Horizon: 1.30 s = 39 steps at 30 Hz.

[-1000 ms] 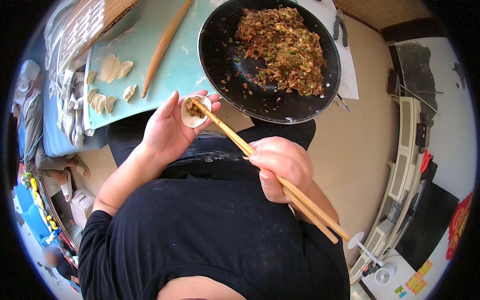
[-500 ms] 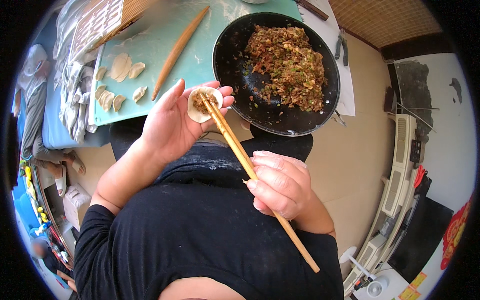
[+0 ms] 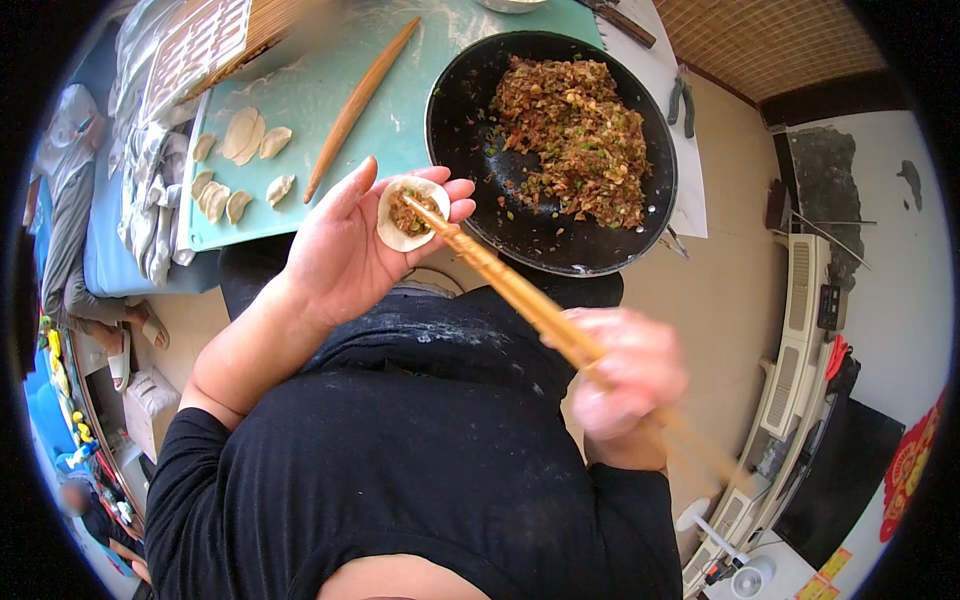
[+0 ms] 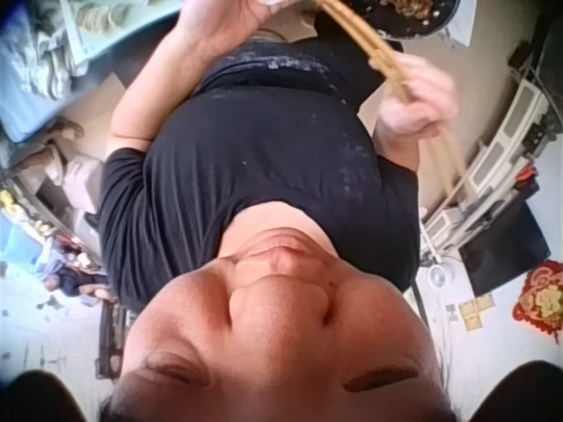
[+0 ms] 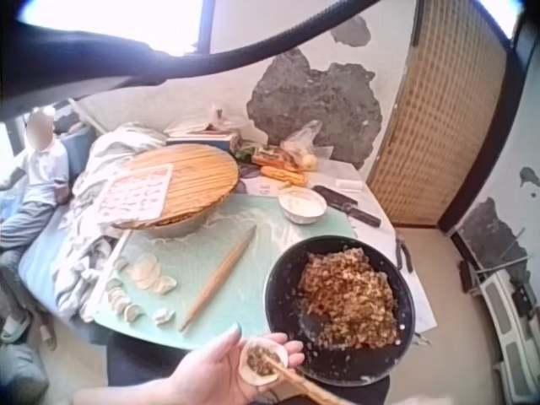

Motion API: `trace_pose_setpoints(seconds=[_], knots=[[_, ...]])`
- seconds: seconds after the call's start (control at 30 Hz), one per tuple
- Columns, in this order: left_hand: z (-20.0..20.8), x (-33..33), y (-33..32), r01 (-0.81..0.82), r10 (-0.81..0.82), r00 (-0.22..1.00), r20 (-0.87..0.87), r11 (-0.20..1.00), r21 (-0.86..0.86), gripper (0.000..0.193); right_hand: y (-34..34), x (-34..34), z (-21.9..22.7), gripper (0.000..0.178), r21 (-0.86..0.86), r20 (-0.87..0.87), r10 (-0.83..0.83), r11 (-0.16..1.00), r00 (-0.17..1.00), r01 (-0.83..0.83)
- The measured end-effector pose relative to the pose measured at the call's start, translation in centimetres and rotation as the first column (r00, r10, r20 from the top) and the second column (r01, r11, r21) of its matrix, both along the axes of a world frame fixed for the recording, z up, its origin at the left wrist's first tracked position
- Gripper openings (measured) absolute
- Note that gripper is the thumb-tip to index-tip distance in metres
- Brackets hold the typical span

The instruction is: The person makes dumplings by placing a portion of meat and vegetable filling onto a round dough wrapper using chopsticks. They then fold and pleat the wrapper edges to seal the dumpling, placing the finished product on a nearby tray. The process is repeated continuously throughout the video.

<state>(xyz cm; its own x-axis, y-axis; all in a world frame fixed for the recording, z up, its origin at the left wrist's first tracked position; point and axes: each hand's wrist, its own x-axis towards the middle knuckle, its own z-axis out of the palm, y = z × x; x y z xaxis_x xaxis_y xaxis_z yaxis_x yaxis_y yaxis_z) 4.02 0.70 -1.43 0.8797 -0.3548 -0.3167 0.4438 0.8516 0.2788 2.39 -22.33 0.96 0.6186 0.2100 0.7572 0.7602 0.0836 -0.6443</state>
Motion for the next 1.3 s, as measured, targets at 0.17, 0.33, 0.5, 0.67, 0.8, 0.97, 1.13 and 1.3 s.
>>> trace_pose_setpoints(seconds=[0.17,0.33,0.5,0.67,0.8,0.97,1.13,1.3], knots=[[-0.8,-0.3,0.1,0.110,-0.109,0.993,0.043,0.994,-0.021,0.057,-2.3,3.0,0.0,0.030,0.261,-0.428,0.056,0.963,0.902,0.064],[-1.1,-0.7,0.5,0.266,-0.264,0.962,0.074,0.964,-0.012,0.063,-3.7,6.3,0.5,0.031,0.351,-0.583,0.311,0.930,0.751,-0.113],[-0.8,-0.8,0.1,0.344,-0.350,0.935,0.065,0.935,0.080,0.067,-2.9,8.2,1.1,0.032,0.337,-0.590,0.427,0.901,0.685,-0.271],[-1.1,-0.8,0.2,0.403,-0.405,0.908,0.105,0.914,0.043,0.069,-1.6,8.8,0.3,0.034,0.311,-0.626,0.413,0.910,0.662,-0.274],[-1.0,-0.8,0.4,0.367,-0.371,0.927,0.061,0.928,0.063,0.070,-1.7,9.1,0.4,0.034,0.387,-0.609,0.488,0.871,0.625,-0.303],[-1.0,-0.9,0.2,0.407,-0.409,0.911,0.045,0.912,0.046,0.070,-0.7,9.0,-0.2,0.032,0.330,-0.637,0.473,0.881,0.608,-0.339],[-1.6,-0.9,0.4,0.383,-0.384,0.921,0.064,0.923,0.024,0.068,-0.8,9.3,-0.7,0.031,0.357,-0.632,0.482,0.876,0.608,-0.323],[-1.4,-1.1,0.1,0.296,-0.300,0.953,0.044,0.953,0.066,0.065,0.0,8.7,-0.7,0.031,0.380,-0.663,0.431,0.898,0.612,-0.221]])
